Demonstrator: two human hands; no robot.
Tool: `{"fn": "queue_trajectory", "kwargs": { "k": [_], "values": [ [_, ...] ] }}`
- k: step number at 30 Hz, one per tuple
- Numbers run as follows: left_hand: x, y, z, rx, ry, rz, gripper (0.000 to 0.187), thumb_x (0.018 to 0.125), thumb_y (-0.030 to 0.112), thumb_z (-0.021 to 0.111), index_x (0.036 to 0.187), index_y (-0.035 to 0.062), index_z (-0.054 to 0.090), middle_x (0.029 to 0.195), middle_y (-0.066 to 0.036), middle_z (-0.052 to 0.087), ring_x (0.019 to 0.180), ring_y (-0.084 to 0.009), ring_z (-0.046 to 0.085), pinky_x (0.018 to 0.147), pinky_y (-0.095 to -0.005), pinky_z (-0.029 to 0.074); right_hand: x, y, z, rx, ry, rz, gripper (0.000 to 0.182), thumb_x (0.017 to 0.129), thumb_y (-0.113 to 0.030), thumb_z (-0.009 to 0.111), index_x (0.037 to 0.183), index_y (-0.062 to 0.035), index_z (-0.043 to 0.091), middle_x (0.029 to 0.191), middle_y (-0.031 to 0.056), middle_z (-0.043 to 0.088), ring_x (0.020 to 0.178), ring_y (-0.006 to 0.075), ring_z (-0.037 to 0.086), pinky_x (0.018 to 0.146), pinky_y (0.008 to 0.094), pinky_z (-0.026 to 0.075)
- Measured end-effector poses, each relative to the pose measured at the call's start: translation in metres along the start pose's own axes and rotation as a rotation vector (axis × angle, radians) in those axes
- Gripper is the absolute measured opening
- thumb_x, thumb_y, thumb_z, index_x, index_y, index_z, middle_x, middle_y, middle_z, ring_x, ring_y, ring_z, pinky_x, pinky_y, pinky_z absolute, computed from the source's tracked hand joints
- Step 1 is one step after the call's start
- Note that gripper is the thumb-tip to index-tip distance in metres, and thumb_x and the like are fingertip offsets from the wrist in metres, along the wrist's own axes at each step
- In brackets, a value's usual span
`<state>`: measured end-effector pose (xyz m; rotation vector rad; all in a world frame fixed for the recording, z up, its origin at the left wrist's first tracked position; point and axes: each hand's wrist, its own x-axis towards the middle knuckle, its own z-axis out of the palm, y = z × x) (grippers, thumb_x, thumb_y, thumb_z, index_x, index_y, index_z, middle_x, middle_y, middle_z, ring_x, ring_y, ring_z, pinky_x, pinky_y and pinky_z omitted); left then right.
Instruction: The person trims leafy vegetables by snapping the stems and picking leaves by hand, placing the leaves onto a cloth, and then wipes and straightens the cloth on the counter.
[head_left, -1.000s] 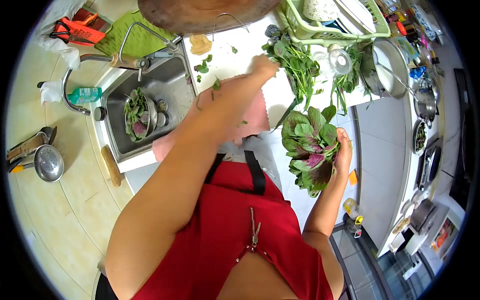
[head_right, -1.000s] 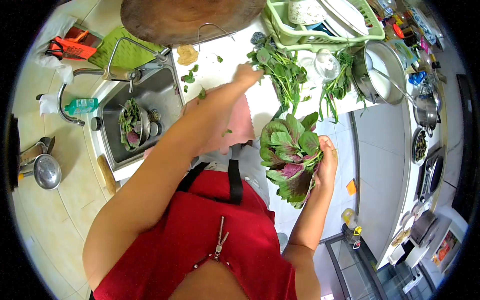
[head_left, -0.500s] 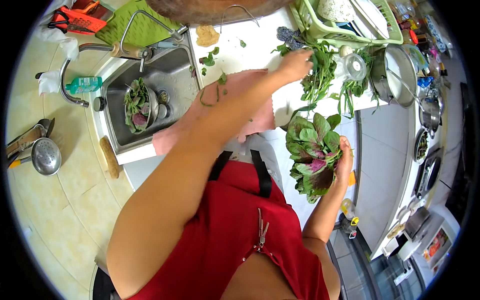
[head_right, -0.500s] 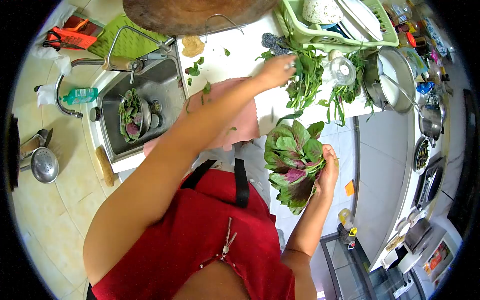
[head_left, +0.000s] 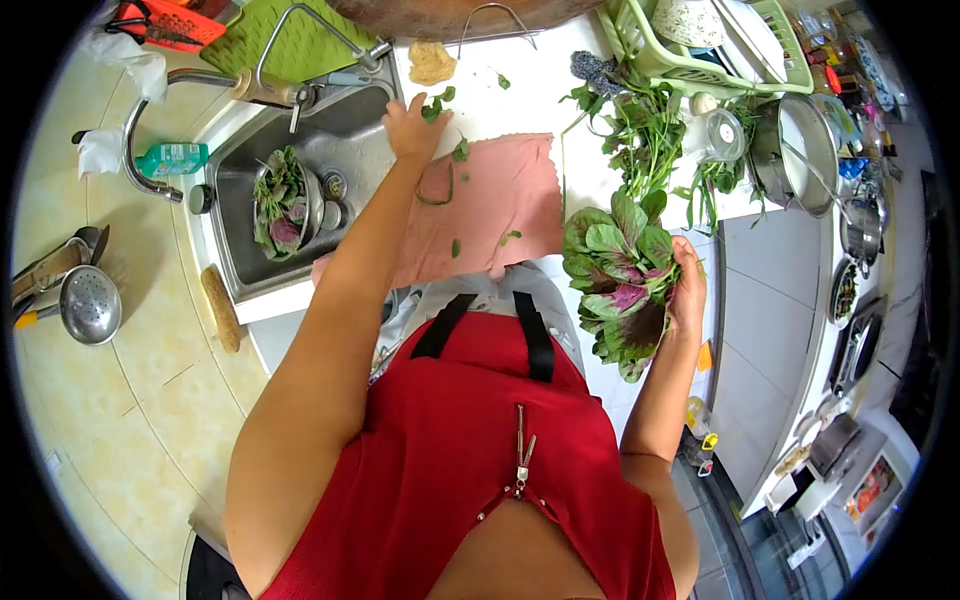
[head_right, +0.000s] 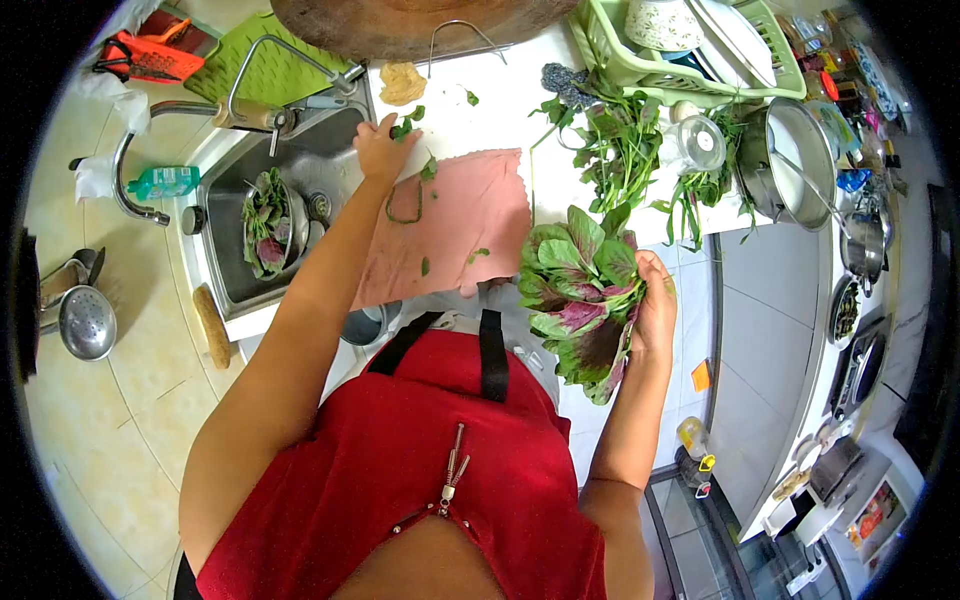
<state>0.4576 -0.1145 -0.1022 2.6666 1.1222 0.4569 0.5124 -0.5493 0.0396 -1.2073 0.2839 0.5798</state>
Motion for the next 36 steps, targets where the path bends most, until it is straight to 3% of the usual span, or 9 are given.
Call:
{"fn": "queue_trajectory", "kwargs": {
  "k": [4, 10, 12, 18, 21, 27, 30, 33, 36],
  "values": [
    [0.006, -0.013, 0.02, -0.231, 0.075, 0.113, 0.013, 0.084, 0.01, 0.068, 0.097, 0.0095, 0.068, 0.091, -0.008, 0.06, 0.081, -0.0233, 0.06, 0.07, -0.036, 0.049, 0.001, 0.0, 0.004, -0.041, 0.019, 0.015, 0.014, 0.095, -0.013, 0.05, 0.094, -0.0026, 0.059, 0.084, 0.0025, 0.062, 0.076, 0.0107, 0.058, 0.071, 0.0236, 0.048],
    [-0.026, 0.005, -0.039, -0.721, -0.346, -0.057, 0.011, 0.083, 0.011, 0.068, 0.091, 0.0037, 0.067, 0.082, -0.011, 0.063, 0.074, -0.0245, 0.062, 0.07, -0.0352, 0.05, 0.0, -0.007, 0.016, -0.054, 0.04, 0.023, 0.014, 0.094, -0.013, 0.05, 0.095, -0.0013, 0.058, 0.084, 0.0045, 0.062, 0.073, 0.0123, 0.059, 0.069, 0.026, 0.05],
    [-0.057, 0.004, -0.06, -0.708, -0.452, -0.104, 0.018, 0.083, 0.011, 0.068, 0.098, 0.0019, 0.064, 0.093, -0.013, 0.063, 0.082, -0.027, 0.063, 0.075, -0.0355, 0.05, 0.003, -0.005, 0.016, -0.01, 0.034, 0.043, 0.015, 0.094, -0.014, 0.05, 0.095, -0.001, 0.058, 0.085, 0.0048, 0.062, 0.074, 0.0126, 0.059, 0.07, 0.026, 0.05],
    [-0.109, -0.025, -0.068, -0.408, -0.329, 0.396, 0.024, 0.08, 0.007, 0.07, 0.102, 0.0039, 0.061, 0.106, -0.013, 0.058, 0.098, -0.0301, 0.058, 0.082, -0.0351, 0.048, 0.009, 0.0, 0.013, 0.019, -0.028, 0.039, 0.016, 0.095, -0.013, 0.049, 0.096, -0.0004, 0.058, 0.087, 0.006, 0.063, 0.079, 0.0132, 0.06, 0.073, 0.0257, 0.049],
    [-0.099, -0.027, -0.064, -0.468, -0.322, 0.457, 0.021, 0.08, 0.002, 0.067, 0.1, 0.0018, 0.061, 0.102, -0.013, 0.06, 0.093, -0.029, 0.059, 0.081, -0.0337, 0.048, 0.011, -0.002, 0.016, -0.006, -0.019, 0.045, 0.016, 0.095, -0.014, 0.048, 0.096, -0.0002, 0.058, 0.088, 0.0061, 0.062, 0.08, 0.0137, 0.059, 0.074, 0.0263, 0.049],
    [-0.066, -0.027, -0.05, -0.96, -0.75, -0.147, 0.018, 0.082, 0.004, 0.066, 0.1, 0.0004, 0.062, 0.094, -0.012, 0.062, 0.084, -0.0213, 0.06, 0.077, -0.0297, 0.048, 0.008, -0.006, 0.021, -0.018, -0.002, 0.051, 0.018, 0.095, -0.014, 0.047, 0.097, 0.0004, 0.058, 0.089, 0.0067, 0.062, 0.081, 0.0145, 0.06, 0.075, 0.0272, 0.049],
    [-0.057, -0.018, -0.041, -0.855, -0.669, -0.105, 0.023, 0.082, 0.008, 0.068, 0.104, 0.0026, 0.063, 0.096, -0.011, 0.062, 0.085, -0.0214, 0.06, 0.076, -0.0303, 0.048, 0.007, -0.003, 0.019, -0.012, 0.008, 0.043, 0.018, 0.095, -0.013, 0.046, 0.097, 0.0005, 0.058, 0.089, 0.0069, 0.062, 0.081, 0.0147, 0.06, 0.075, 0.0273, 0.049],
    [-0.051, 0.001, -0.032, -0.645, -0.363, 0.198, 0.023, 0.079, 0.009, 0.068, 0.101, 0.005, 0.064, 0.088, -0.014, 0.06, 0.085, -0.0314, 0.06, 0.078, -0.0367, 0.048, 0.005, -0.001, 0.017, -0.01, 0.016, 0.034, 0.018, 0.095, -0.013, 0.046, 0.097, 0.0006, 0.058, 0.089, 0.0071, 0.062, 0.08, 0.0148, 0.06, 0.075, 0.0273, 0.049],
    [-0.043, 0.001, -0.02, -0.388, -0.361, 0.305, 0.022, 0.081, 0.009, 0.067, 0.102, 0.0038, 0.065, 0.097, -0.012, 0.06, 0.085, -0.023, 0.06, 0.074, -0.0329, 0.049, 0.002, 0.001, 0.012, 0.007, 0.038, 0.035, 0.017, 0.095, -0.013, 0.046, 0.097, 0.0004, 0.058, 0.089, 0.0071, 0.063, 0.079, 0.0146, 0.06, 0.074, 0.0272, 0.049]
  ]
}}
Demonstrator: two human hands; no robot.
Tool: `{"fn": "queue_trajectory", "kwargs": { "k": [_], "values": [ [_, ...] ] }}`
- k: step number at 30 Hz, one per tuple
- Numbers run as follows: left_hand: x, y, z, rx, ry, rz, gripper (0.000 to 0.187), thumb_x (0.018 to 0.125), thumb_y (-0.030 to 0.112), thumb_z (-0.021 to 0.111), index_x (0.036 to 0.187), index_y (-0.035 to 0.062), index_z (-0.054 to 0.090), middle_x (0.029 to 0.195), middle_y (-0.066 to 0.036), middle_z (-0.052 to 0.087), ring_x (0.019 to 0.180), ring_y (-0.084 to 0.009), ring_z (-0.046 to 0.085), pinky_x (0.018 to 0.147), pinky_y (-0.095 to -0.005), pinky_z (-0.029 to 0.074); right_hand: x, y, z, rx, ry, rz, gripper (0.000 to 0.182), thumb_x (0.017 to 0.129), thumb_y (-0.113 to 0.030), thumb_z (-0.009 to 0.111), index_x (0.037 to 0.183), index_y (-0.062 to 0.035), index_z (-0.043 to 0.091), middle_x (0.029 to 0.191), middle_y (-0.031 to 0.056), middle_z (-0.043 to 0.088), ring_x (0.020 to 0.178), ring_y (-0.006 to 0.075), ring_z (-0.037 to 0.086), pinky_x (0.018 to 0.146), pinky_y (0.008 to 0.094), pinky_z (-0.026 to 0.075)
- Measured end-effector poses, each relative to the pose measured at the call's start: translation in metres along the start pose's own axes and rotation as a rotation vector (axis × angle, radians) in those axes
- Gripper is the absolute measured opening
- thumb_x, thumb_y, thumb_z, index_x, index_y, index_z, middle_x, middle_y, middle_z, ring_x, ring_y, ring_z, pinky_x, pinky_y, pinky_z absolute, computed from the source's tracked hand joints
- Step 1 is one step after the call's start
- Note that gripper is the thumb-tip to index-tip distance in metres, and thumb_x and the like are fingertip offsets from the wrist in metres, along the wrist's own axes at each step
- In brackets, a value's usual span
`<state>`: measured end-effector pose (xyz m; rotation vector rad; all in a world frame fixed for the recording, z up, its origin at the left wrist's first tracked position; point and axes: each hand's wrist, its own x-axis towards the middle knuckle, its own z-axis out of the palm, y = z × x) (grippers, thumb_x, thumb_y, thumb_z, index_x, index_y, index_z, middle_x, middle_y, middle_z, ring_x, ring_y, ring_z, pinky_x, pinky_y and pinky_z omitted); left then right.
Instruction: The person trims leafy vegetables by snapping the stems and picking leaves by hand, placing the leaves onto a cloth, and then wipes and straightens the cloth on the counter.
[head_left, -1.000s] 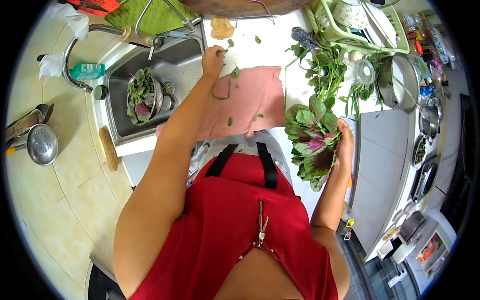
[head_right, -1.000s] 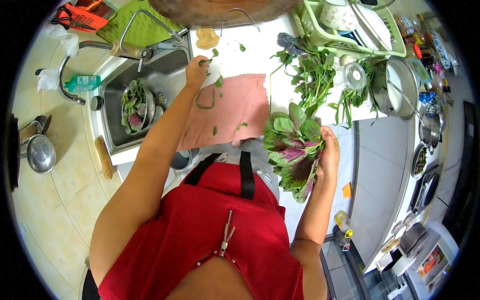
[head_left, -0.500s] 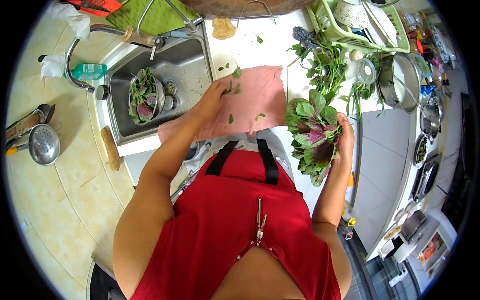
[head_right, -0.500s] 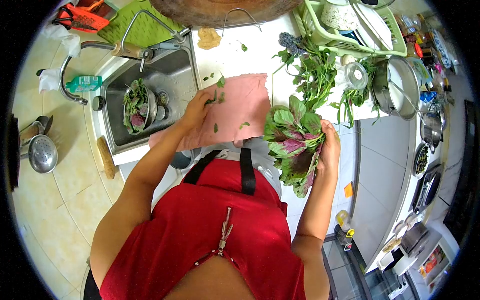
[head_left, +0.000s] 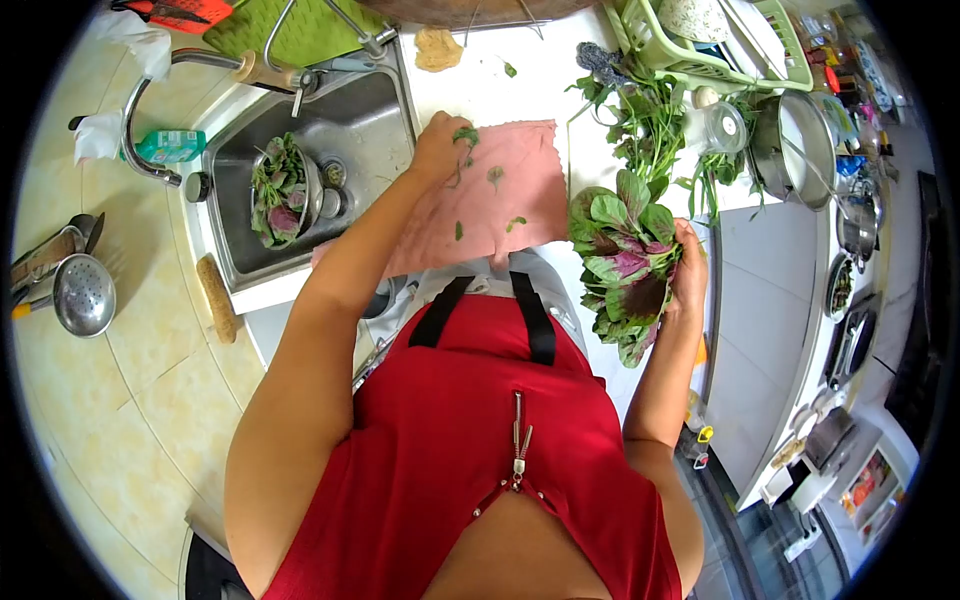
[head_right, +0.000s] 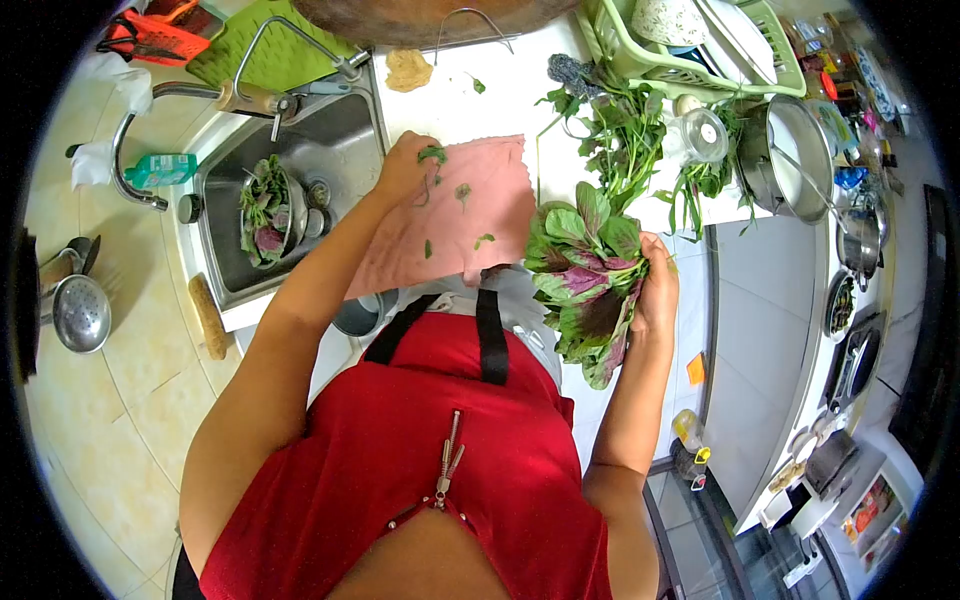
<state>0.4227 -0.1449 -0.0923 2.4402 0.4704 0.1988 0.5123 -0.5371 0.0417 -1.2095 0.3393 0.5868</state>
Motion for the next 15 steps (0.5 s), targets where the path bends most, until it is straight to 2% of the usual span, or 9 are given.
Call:
{"fn": "queue_trajectory", "kwargs": {
  "k": [3, 4, 7, 10, 13, 15],
  "values": [
    [0.008, 0.007, -0.007, -0.187, 0.045, -0.119, 0.018, 0.08, 0.009, 0.065, 0.097, 0.0046, 0.066, 0.091, -0.015, 0.06, 0.086, -0.0317, 0.059, 0.079, -0.0382, 0.047, -0.004, -0.001, -0.004, 0.007, 0.04, -0.005, 0.017, 0.095, -0.013, 0.047, 0.097, 0.0001, 0.057, 0.088, 0.007, 0.063, 0.078, 0.0146, 0.06, 0.073, 0.0272, 0.05],
    [0.008, 0.016, -0.012, -0.274, 0.082, -0.193, 0.016, 0.08, 0.009, 0.065, 0.095, 0.0045, 0.067, 0.09, -0.016, 0.06, 0.086, -0.0311, 0.06, 0.079, -0.0383, 0.047, -0.006, -0.002, -0.005, 0.011, 0.061, 0.005, 0.017, 0.095, -0.013, 0.047, 0.097, 0.0, 0.057, 0.087, 0.0069, 0.063, 0.077, 0.0146, 0.06, 0.073, 0.0273, 0.05],
    [-0.008, 0.043, -0.023, -0.33, -0.072, -0.182, 0.019, 0.079, 0.01, 0.066, 0.098, 0.0049, 0.067, 0.093, -0.014, 0.06, 0.087, -0.0309, 0.059, 0.08, -0.0384, 0.048, -0.008, -0.001, -0.012, 0.018, 0.068, 0.001, 0.018, 0.095, -0.015, 0.048, 0.097, 0.0, 0.057, 0.088, 0.0068, 0.063, 0.077, 0.0147, 0.061, 0.072, 0.0275, 0.05],
    [-0.033, 0.067, -0.026, -0.111, -0.227, 0.012, 0.021, 0.078, 0.01, 0.067, 0.098, 0.0042, 0.066, 0.097, -0.013, 0.06, 0.089, -0.0315, 0.059, 0.082, -0.0385, 0.048, -0.007, 0.001, -0.012, 0.018, 0.056, -0.009, 0.018, 0.095, -0.015, 0.048, 0.098, 0.0003, 0.058, 0.088, 0.0068, 0.063, 0.078, 0.0147, 0.061, 0.073, 0.0276, 0.05],
    [-0.04, 0.059, 0.001, -0.044, -0.079, 0.377, 0.021, 0.076, 0.008, 0.067, 0.096, 0.0038, 0.064, 0.103, -0.012, 0.059, 0.091, -0.0323, 0.058, 0.082, -0.0397, 0.048, -0.006, 0.003, -0.01, 0.017, 0.046, -0.008, 0.019, 0.095, -0.015, 0.048, 0.098, 0.0006, 0.059, 0.089, 0.0068, 0.063, 0.08, 0.0147, 0.06, 0.075, 0.0273, 0.049],
    [-0.033, 0.052, 0.016, -0.105, -0.127, 0.382, 0.019, 0.076, 0.005, 0.065, 0.095, 0.0031, 0.064, 0.098, -0.013, 0.059, 0.089, -0.0308, 0.059, 0.08, -0.0373, 0.048, -0.003, 0.006, -0.012, 0.015, 0.05, -0.012, 0.019, 0.095, -0.015, 0.049, 0.098, 0.0007, 0.059, 0.089, 0.0067, 0.063, 0.08, 0.0147, 0.06, 0.076, 0.0269, 0.049]
  ]
}}
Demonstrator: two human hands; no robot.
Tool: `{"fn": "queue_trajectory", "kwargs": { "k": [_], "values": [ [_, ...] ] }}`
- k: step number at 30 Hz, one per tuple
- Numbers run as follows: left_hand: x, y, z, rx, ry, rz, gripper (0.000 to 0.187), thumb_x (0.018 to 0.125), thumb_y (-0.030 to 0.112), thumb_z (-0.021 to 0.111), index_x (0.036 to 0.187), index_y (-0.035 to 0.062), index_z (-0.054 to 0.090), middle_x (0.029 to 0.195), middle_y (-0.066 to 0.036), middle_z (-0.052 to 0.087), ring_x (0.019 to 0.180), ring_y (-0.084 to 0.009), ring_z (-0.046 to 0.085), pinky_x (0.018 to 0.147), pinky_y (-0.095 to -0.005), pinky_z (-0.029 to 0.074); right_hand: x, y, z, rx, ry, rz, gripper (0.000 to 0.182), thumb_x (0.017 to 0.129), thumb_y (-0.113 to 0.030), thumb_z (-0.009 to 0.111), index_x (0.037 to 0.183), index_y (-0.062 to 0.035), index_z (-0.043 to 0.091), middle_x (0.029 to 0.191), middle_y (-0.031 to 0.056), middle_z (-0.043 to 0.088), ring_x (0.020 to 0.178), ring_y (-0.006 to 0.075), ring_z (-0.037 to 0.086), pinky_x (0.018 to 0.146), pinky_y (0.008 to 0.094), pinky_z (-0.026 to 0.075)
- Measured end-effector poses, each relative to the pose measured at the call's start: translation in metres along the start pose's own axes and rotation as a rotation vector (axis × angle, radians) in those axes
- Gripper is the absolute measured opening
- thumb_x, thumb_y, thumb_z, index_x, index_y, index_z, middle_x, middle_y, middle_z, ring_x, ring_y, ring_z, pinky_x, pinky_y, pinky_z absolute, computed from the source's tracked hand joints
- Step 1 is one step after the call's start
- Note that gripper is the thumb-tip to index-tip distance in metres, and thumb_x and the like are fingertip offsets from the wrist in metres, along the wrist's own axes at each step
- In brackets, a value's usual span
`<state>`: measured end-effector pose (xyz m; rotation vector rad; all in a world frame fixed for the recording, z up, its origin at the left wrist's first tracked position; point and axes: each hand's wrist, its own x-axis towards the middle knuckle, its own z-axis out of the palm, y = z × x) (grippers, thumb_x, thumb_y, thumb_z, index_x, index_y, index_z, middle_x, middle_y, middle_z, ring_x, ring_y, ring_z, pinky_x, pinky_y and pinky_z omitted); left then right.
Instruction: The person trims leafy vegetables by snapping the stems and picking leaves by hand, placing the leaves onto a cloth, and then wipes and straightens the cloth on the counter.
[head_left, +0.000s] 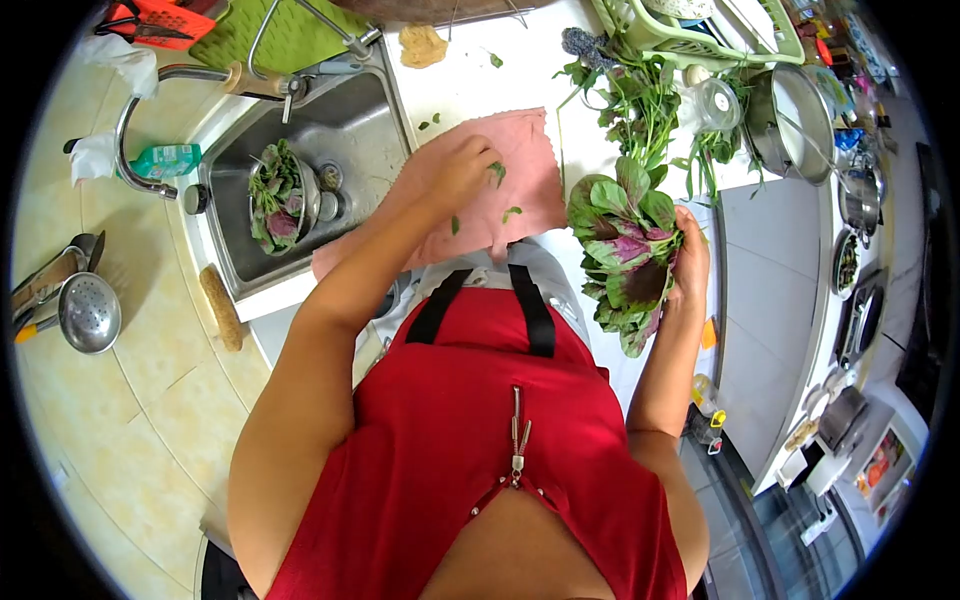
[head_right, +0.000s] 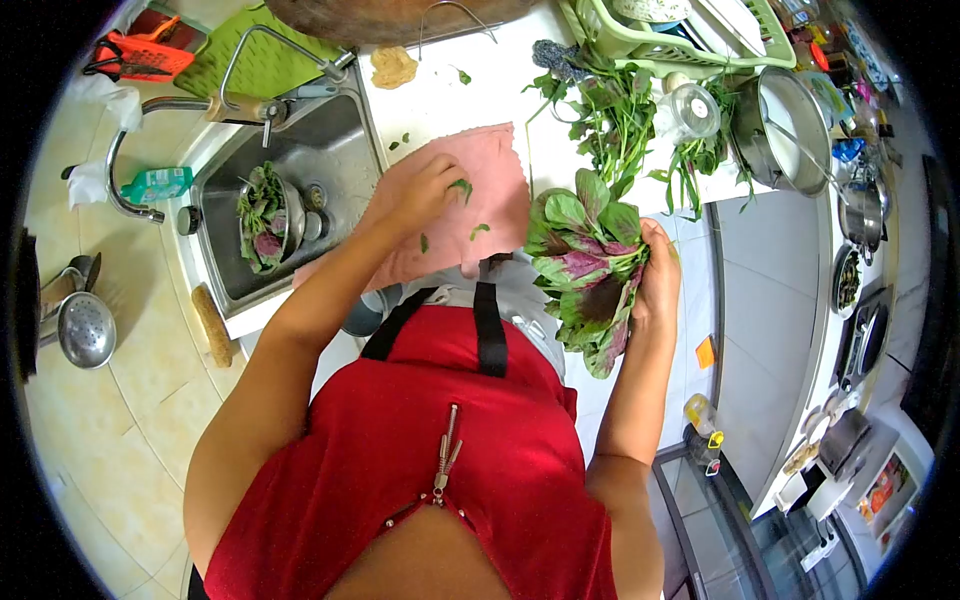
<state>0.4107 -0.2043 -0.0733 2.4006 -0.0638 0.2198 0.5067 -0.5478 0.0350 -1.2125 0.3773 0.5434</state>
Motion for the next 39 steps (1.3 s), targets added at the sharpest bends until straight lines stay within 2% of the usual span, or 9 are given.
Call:
{"fn": "queue_trajectory", "kwargs": {
  "k": [4, 7, 10, 16, 22, 25, 31, 36, 39],
  "values": [
    [0.006, 0.013, -0.014, -0.218, -0.017, -0.256, 0.021, 0.073, 0.001, 0.063, 0.094, 0.0035, 0.065, 0.098, -0.015, 0.063, 0.092, -0.0321, 0.058, 0.082, -0.0404, 0.046, 0.0, -0.003, -0.002, 0.001, 0.005, -0.03, 0.019, 0.094, -0.014, 0.049, 0.098, 0.0007, 0.059, 0.09, 0.0067, 0.063, 0.08, 0.0147, 0.06, 0.076, 0.0269, 0.049],
    [-0.006, 0.034, -0.04, -0.096, -0.115, -0.256, 0.02, 0.073, -0.001, 0.062, 0.092, 0.0038, 0.066, 0.093, -0.016, 0.064, 0.093, -0.0317, 0.059, 0.083, -0.0399, 0.047, -0.004, -0.007, -0.001, 0.005, 0.049, 0.009, 0.019, 0.094, -0.014, 0.048, 0.099, 0.0012, 0.059, 0.09, 0.0072, 0.063, 0.08, 0.0148, 0.06, 0.074, 0.0274, 0.05],
    [-0.035, 0.041, -0.049, -0.073, -0.232, 0.013, 0.023, 0.073, -0.001, 0.061, 0.096, 0.0043, 0.065, 0.097, -0.016, 0.063, 0.094, -0.0322, 0.059, 0.083, -0.0412, 0.047, -0.006, -0.008, -0.003, 0.003, 0.063, 0.011, 0.019, 0.094, -0.014, 0.048, 0.099, 0.0012, 0.059, 0.09, 0.0075, 0.063, 0.08, 0.0148, 0.06, 0.075, 0.0275, 0.05],
    [-0.103, 0.008, -0.02, 0.148, -0.432, 0.08, 0.03, 0.078, 0.002, 0.058, 0.108, 0.0085, 0.062, 0.104, -0.015, 0.06, 0.098, -0.0337, 0.059, 0.086, -0.0431, 0.047, 0.001, -0.001, -0.013, -0.001, 0.042, 0.002, 0.02, 0.094, -0.015, 0.049, 0.1, 0.0007, 0.059, 0.091, 0.0074, 0.063, 0.082, 0.015, 0.06, 0.075, 0.0277, 0.05],
    [-0.082, 0.021, -0.012, -0.118, -0.165, -0.258, 0.02, 0.076, 0.003, 0.064, 0.096, 0.0052, 0.064, 0.089, -0.014, 0.06, 0.09, -0.0329, 0.059, 0.08, -0.0379, 0.046, 0.0, -0.01, -0.009, -0.011, 0.081, -0.013, 0.02, 0.094, -0.016, 0.048, 0.101, 0.0003, 0.059, 0.093, 0.0072, 0.063, 0.083, 0.0154, 0.06, 0.076, 0.0284, 0.049],
    [-0.042, 0.046, -0.005, -0.184, -0.134, 0.008, 0.022, 0.076, 0.002, 0.064, 0.097, 0.0049, 0.064, 0.089, -0.014, 0.059, 0.088, -0.0321, 0.06, 0.077, -0.039, 0.047, 0.001, -0.009, -0.008, -0.009, 0.061, -0.005, 0.02, 0.094, -0.016, 0.048, 0.1, 0.0002, 0.059, 0.092, 0.0072, 0.063, 0.083, 0.0155, 0.06, 0.077, 0.0286, 0.049],
    [-0.028, 0.058, 0.025, 0.087, -0.313, 0.108, 0.019, 0.076, 0.003, 0.065, 0.094, 0.0039, 0.065, 0.088, -0.013, 0.059, 0.085, -0.0286, 0.061, 0.074, -0.0385, 0.048, 0.003, -0.007, -0.012, -0.022, 0.039, 0.008, 0.02, 0.093, -0.015, 0.047, 0.099, 0.0005, 0.058, 0.091, 0.0072, 0.062, 0.082, 0.0158, 0.06, 0.076, 0.0279, 0.049],
    [-0.004, 0.041, -0.015, -0.229, -0.065, -0.433, 0.017, 0.08, 0.007, 0.067, 0.096, 0.0014, 0.065, 0.092, -0.015, 0.06, 0.084, -0.0329, 0.06, 0.077, -0.0395, 0.048, -0.001, -0.011, -0.011, -0.017, 0.092, 0.007, 0.02, 0.093, -0.015, 0.048, 0.1, 0.0005, 0.057, 0.092, 0.008, 0.063, 0.083, 0.0164, 0.061, 0.077, 0.029, 0.05],
    [0.004, -0.023, -0.031, -0.031, 0.232, -0.499, 0.022, 0.082, 0.004, 0.062, 0.104, 0.001, 0.063, 0.098, -0.019, 0.06, 0.092, -0.0349, 0.059, 0.086, -0.0391, 0.047, 0.0, -0.01, -0.009, -0.017, 0.1, 0.016, 0.02, 0.094, -0.016, 0.047, 0.101, 0.0004, 0.057, 0.092, 0.0083, 0.063, 0.083, 0.0166, 0.061, 0.077, 0.0293, 0.05]
  ]
}}
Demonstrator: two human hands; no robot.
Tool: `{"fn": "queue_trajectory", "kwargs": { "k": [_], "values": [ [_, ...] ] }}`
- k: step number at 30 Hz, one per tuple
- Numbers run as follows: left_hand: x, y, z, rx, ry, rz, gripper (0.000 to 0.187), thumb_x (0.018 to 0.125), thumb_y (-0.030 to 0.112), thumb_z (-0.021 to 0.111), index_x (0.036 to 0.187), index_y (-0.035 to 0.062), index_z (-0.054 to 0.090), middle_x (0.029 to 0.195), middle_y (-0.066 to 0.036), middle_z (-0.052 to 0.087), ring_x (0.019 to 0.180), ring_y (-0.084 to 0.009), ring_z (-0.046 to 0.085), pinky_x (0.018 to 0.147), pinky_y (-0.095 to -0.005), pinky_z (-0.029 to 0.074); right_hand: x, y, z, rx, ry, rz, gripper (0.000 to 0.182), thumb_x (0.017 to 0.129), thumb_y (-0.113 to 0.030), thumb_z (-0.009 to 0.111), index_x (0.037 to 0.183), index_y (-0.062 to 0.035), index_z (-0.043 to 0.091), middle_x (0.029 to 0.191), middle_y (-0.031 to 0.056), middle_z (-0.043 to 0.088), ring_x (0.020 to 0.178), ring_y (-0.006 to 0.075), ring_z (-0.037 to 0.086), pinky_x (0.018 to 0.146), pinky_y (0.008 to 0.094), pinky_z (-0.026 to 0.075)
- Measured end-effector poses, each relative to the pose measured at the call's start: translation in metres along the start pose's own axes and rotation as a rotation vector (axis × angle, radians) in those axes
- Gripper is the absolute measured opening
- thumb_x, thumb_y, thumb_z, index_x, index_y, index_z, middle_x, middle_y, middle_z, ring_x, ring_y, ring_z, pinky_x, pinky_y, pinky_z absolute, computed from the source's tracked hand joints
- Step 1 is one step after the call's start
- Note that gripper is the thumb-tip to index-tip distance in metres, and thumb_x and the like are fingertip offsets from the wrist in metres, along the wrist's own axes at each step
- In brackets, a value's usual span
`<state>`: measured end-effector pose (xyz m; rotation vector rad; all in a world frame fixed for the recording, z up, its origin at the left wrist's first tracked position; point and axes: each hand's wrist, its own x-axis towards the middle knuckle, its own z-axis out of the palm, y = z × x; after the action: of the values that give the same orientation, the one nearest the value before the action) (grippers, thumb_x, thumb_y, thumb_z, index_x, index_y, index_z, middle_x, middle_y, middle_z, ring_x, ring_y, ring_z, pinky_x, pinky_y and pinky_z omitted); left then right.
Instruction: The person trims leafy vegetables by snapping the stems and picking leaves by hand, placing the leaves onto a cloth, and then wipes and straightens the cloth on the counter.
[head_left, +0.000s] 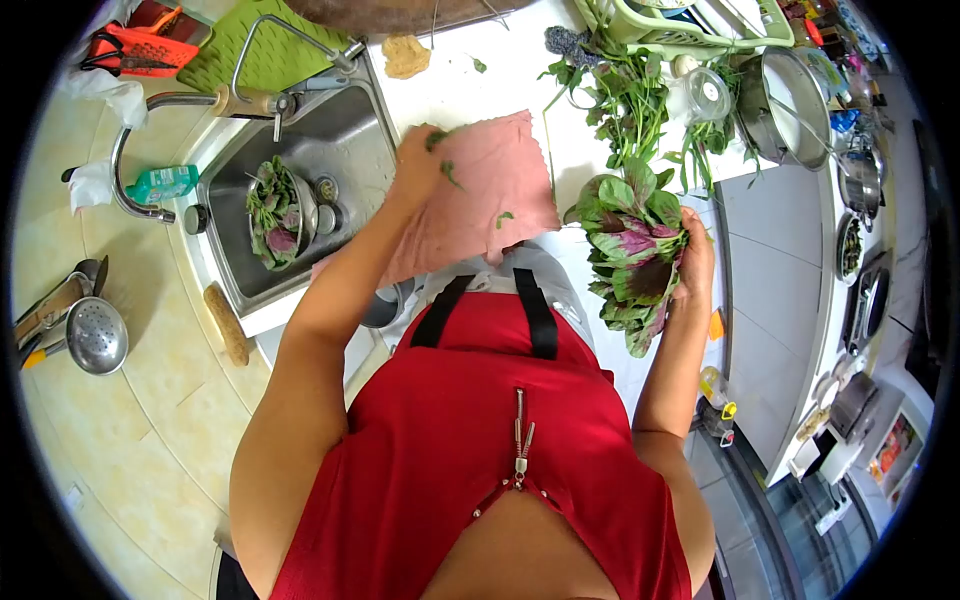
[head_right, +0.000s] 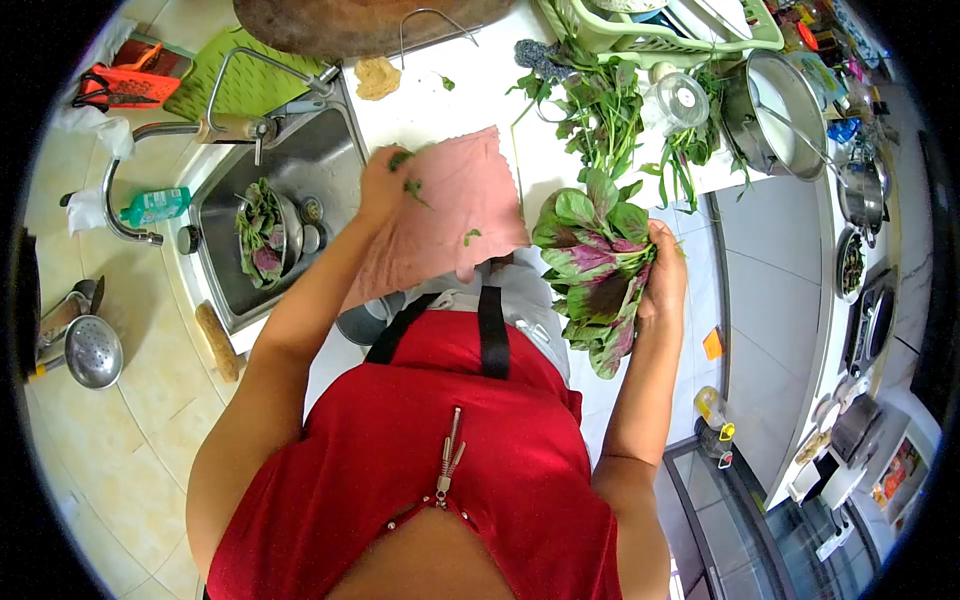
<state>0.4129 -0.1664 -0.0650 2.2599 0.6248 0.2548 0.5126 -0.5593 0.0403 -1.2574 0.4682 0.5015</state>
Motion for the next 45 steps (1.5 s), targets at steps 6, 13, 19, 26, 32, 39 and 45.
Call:
{"fn": "queue_trajectory", "kwargs": {
  "k": [6, 13, 19, 26, 32, 39, 45],
  "values": [
    [0.026, -0.048, 0.01, 0.233, 0.158, 0.035, 0.019, 0.08, 0.005, 0.065, 0.099, 0.0012, 0.063, 0.095, -0.017, 0.061, 0.089, -0.0335, 0.06, 0.082, -0.0403, 0.048, 0.007, 0.007, 0.004, 0.006, -0.051, -0.002, 0.021, 0.094, -0.016, 0.047, 0.101, 0.0005, 0.058, 0.093, 0.0082, 0.064, 0.083, 0.0162, 0.061, 0.078, 0.0289, 0.05],
    [0.064, -0.013, 0.017, 0.077, 0.057, 0.166, 0.016, 0.083, 0.002, 0.063, 0.099, 0.0002, 0.06, 0.093, -0.017, 0.062, 0.088, -0.0335, 0.061, 0.078, -0.0386, 0.049, 0.009, 0.008, -0.001, 0.035, -0.04, -0.008, 0.021, 0.094, -0.016, 0.049, 0.1, 0.0009, 0.058, 0.093, 0.0079, 0.064, 0.083, 0.0157, 0.061, 0.078, 0.0288, 0.05],
    [0.132, 0.011, 0.054, 0.165, 0.029, 0.224, 0.018, 0.083, 0.005, 0.065, 0.1, -0.0007, 0.06, 0.099, -0.018, 0.062, 0.09, -0.0346, 0.061, 0.079, -0.0407, 0.049, -0.003, 0.005, 0.0, 0.012, -0.013, -0.017, 0.02, 0.094, -0.016, 0.048, 0.099, 0.0004, 0.058, 0.091, 0.0073, 0.062, 0.083, 0.0151, 0.059, 0.077, 0.0273, 0.049],
    [0.127, -0.01, 0.061, 0.296, 0.024, 0.196, 0.012, 0.085, 0.009, 0.062, 0.094, 0.001, 0.059, 0.099, -0.02, 0.06, 0.091, -0.0384, 0.06, 0.079, -0.0454, 0.05, -0.015, 0.009, -0.02, 0.072, 0.065, -0.051, 0.018, 0.093, -0.014, 0.047, 0.096, -0.0002, 0.058, 0.088, 0.0066, 0.062, 0.078, 0.0144, 0.059, 0.074, 0.0276, 0.049],
    [0.101, -0.01, 0.078, 0.251, 0.236, 0.146, 0.008, 0.085, 0.006, 0.059, 0.091, 0.0018, 0.06, 0.096, -0.02, 0.061, 0.086, -0.0386, 0.061, 0.074, -0.0453, 0.051, -0.022, 0.017, -0.034, 0.121, 0.129, -0.052, 0.017, 0.093, -0.015, 0.049, 0.097, -0.0005, 0.057, 0.09, 0.0065, 0.062, 0.08, 0.0152, 0.06, 0.075, 0.0284, 0.05],
    [0.118, 0.145, 0.163, -0.293, 0.187, 0.131, 0.023, 0.083, 0.016, 0.069, 0.098, -0.0003, 0.062, 0.094, -0.021, 0.065, 0.087, -0.0367, 0.063, 0.078, -0.0434, 0.049, -0.028, 0.006, -0.021, 0.117, 0.092, -0.035, 0.019, 0.094, -0.018, 0.049, 0.099, -0.0017, 0.057, 0.093, 0.0068, 0.063, 0.084, 0.016, 0.06, 0.078, 0.0296, 0.05],
    [0.11, 0.246, 0.165, -0.134, -0.473, 0.074, 0.085, 0.076, 0.042, 0.074, 0.144, 0.0063, 0.038, 0.141, -0.027, 0.043, 0.132, -0.0372, 0.041, 0.109, -0.04, 0.035, -0.028, 0.002, -0.026, 0.087, 0.084, -0.055, 0.021, 0.094, -0.021, 0.048, 0.1, -0.0023, 0.056, 0.093, 0.0074, 0.062, 0.085, 0.0171, 0.06, 0.08, 0.0316, 0.049]
  ]
}}
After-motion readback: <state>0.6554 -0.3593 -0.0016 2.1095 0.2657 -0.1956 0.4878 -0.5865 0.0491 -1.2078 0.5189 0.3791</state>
